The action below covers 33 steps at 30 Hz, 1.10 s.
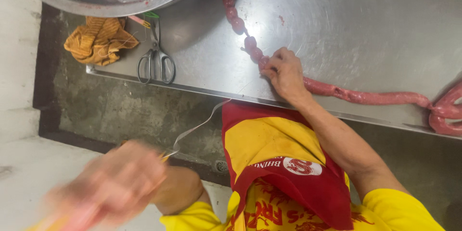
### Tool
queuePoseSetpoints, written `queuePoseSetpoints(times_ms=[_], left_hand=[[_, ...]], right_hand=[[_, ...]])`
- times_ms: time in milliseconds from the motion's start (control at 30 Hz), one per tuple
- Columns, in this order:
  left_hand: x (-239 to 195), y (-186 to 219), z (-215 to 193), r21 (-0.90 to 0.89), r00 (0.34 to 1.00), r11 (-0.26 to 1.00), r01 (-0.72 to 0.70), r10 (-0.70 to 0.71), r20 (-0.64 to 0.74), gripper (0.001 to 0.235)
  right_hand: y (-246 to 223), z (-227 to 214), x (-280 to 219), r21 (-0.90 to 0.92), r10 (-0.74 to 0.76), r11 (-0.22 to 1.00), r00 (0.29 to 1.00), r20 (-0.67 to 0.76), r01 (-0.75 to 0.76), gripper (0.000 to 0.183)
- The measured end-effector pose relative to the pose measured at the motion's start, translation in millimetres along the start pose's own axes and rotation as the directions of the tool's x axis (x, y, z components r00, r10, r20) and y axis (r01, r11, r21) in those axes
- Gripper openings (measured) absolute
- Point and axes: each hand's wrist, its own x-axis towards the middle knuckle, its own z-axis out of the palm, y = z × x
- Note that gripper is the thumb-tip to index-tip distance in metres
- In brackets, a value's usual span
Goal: The person ties lengths of sausage meat into individual links using white string and a small yellow plastic tool to help secure the knots, then cuts the finished links from the long casing using scissors.
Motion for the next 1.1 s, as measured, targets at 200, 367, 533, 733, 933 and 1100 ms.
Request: queuePoseSetpoints(times_ms=[200,367,533,733,933,1100], left_hand=[[-7,-46,-40,0.798,0.799,0.245,0.551,-0.432,-0.418,0.041],[-32,-140,-16,0.943,0.781,-0.225,0.247,-0.529,-0.331,0.044],[25,-225,15,0.979,0.952,0.142,0.148,-0.288,-0.102,0.045],[92,-336,20,0.954,0.791,-0.278,0.112,-0.556,-0.255,0.030],[80,-352,57,0.965,0.855,0.249,0.075,-0.515,0.067,0.022],[55,-212,118,0.389,0.806,0.852,0.351,-0.486,0.337,0.011]], right_hand=[[31,-75,-3,0.347,0.382,0.729,0.772,0.508,-0.589,0.021],[9,-46,-24,-0.195,-0.049,0.977,0.986,0.158,0.080,0.038],[23,-38,-40,0.099,0.148,0.982,0.982,0.118,-0.160,0.024],[20,-36,-59,0.070,-0.172,0.984,0.967,0.189,0.161,0.057],[33,-32,-66,0.233,-0.168,0.966,0.954,0.247,0.110,0.054],[28,-36,-79,0.476,0.268,0.748,0.867,0.420,-0.462,0.041]])
